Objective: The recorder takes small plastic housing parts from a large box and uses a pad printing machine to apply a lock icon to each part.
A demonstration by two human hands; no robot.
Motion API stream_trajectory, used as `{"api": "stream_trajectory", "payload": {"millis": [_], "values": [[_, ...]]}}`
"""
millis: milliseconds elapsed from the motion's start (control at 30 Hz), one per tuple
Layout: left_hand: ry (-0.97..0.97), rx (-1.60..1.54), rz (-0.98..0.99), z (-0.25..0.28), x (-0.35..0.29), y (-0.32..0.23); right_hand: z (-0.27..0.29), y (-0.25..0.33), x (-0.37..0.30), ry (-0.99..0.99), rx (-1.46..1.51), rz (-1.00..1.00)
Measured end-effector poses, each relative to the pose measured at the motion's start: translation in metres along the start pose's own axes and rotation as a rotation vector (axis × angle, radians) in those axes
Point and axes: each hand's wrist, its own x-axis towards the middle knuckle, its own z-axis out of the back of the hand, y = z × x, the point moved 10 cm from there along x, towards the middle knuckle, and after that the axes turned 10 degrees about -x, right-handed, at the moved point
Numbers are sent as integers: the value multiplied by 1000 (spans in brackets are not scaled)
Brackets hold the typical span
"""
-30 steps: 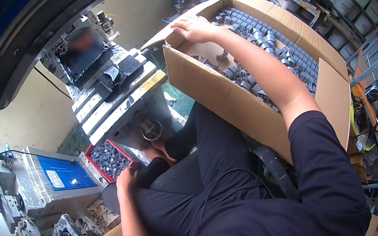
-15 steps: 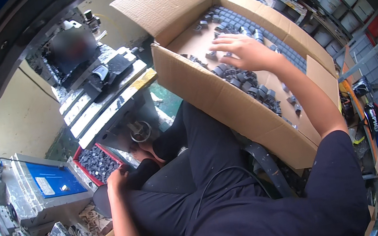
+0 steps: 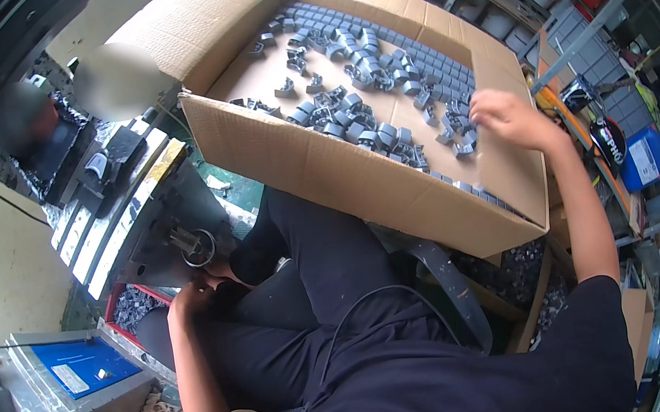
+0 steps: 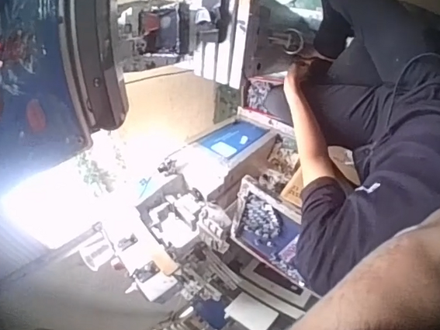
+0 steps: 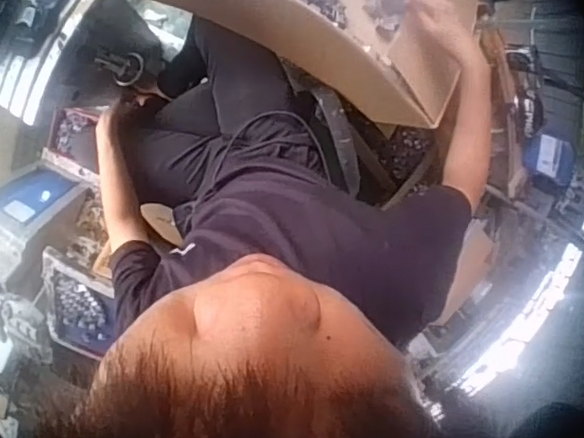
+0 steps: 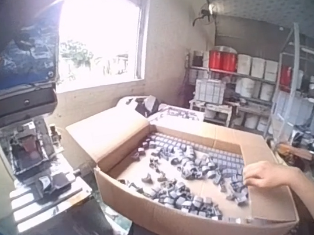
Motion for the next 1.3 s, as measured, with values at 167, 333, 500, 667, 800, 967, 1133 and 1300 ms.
{"api": "stream_trajectory", "payload": {"millis": [167, 333, 500, 667, 800, 967, 1133, 1300], "values": [[12, -102, -283, -14, 39, 10, 116, -74, -86, -323, -48, -389], [94, -306, -238, -19, 52, 23, 148, -131, -188, -78, 21, -736], [98, -258, -235, -19, 42, 26, 9, -186, -282, 507, 470, -1017], [70, -260, -185, -16, 32, 30, -150, -145, -236, 103, 1134, -1154], [52, -289, -159, -18, 23, 34, -126, -125, -215, 173, 986, -1156], [50, -209, -221, -13, 21, 30, -50, -146, -169, -213, -288, -733], [-12, -153, -266, -6, 4, 27, -76, -167, -91, -43, -273, -781], [-57, -267, -62, 4, -18, 14, -116, -246, -67, 6, -240, -1006]]}}
